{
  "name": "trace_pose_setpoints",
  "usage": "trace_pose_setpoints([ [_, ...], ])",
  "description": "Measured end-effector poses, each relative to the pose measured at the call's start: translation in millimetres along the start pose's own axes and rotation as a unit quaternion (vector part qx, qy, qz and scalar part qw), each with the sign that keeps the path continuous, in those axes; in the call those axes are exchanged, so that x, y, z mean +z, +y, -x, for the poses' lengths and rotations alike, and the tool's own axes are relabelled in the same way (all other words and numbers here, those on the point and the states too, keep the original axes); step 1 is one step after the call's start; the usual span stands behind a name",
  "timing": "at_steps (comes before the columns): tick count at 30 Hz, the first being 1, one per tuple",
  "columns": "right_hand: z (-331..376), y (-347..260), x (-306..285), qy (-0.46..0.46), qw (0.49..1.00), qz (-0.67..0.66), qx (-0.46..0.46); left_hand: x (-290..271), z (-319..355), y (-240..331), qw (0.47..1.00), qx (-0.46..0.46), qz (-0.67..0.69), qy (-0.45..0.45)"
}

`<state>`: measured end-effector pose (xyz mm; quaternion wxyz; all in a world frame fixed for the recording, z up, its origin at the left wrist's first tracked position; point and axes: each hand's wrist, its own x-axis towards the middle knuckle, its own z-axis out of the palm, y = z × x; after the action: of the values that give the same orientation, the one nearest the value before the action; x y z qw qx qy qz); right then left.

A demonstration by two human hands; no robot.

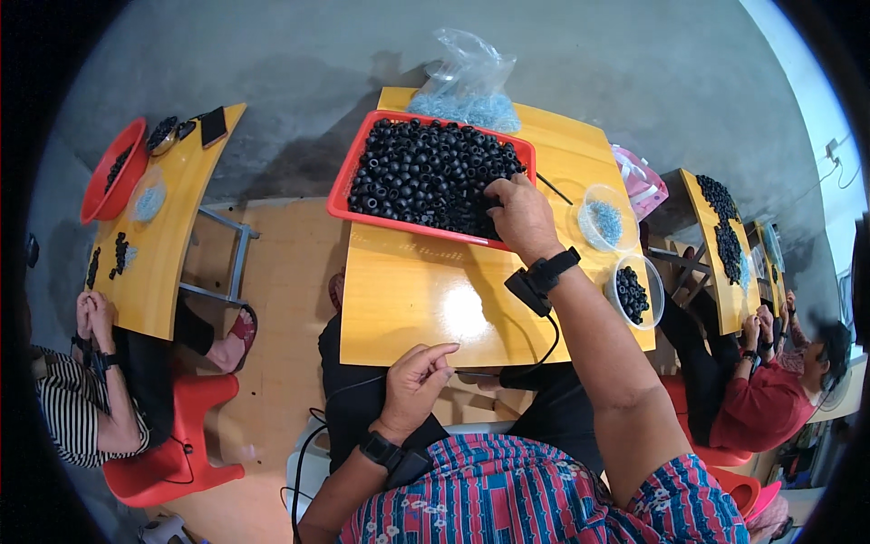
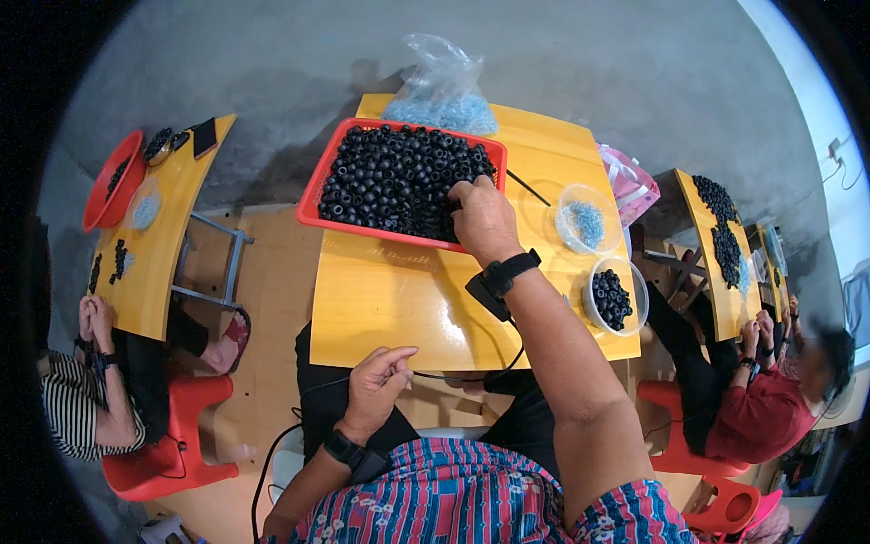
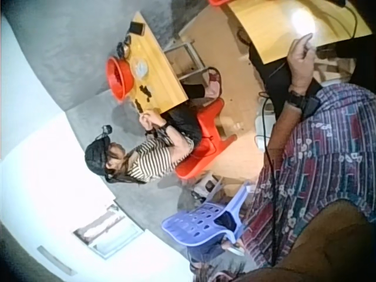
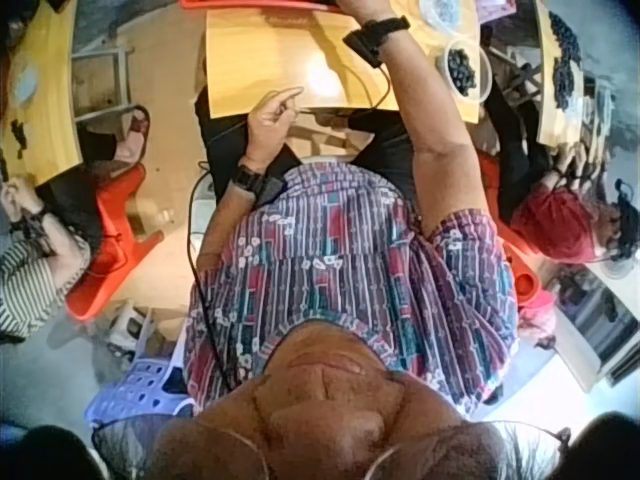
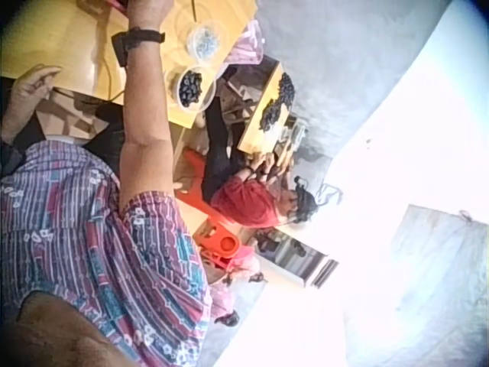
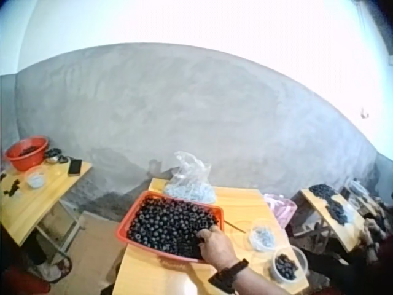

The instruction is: Assembling small components by inserting silver parts and beads into black rubber rings.

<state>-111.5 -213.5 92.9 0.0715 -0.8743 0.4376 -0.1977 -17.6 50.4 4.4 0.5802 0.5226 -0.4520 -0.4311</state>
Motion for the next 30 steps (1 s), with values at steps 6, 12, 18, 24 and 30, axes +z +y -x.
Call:
trace_pose_setpoints([
  [6, 2, 3, -8, -0.012, 0.996, -0.050, 0.066, 3, 0, 2, 1.000, 0.004, 0.016, 0.027],
  [12, -1, -2, -5, -0.012, 1.000, -0.018, 0.010, 0, 0, 3, 1.000, 0.003, -0.013, 0.002],
  [18, 0, -9, -5, -0.031, 0.999, 0.032, 0.011, 0, 0, 4, 1.000, 0.005, 0.005, -0.001],
  [24, 1, 3, -1, -0.033, 0.999, 0.028, -0.006, -1, -1, 5, 1.000, 0.008, -0.021, -0.005],
  [30, 4, 4, -2, -0.018, 1.000, 0.018, -0.016, 0, -2, 6, 1.000, 0.011, -0.008, -0.001],
])
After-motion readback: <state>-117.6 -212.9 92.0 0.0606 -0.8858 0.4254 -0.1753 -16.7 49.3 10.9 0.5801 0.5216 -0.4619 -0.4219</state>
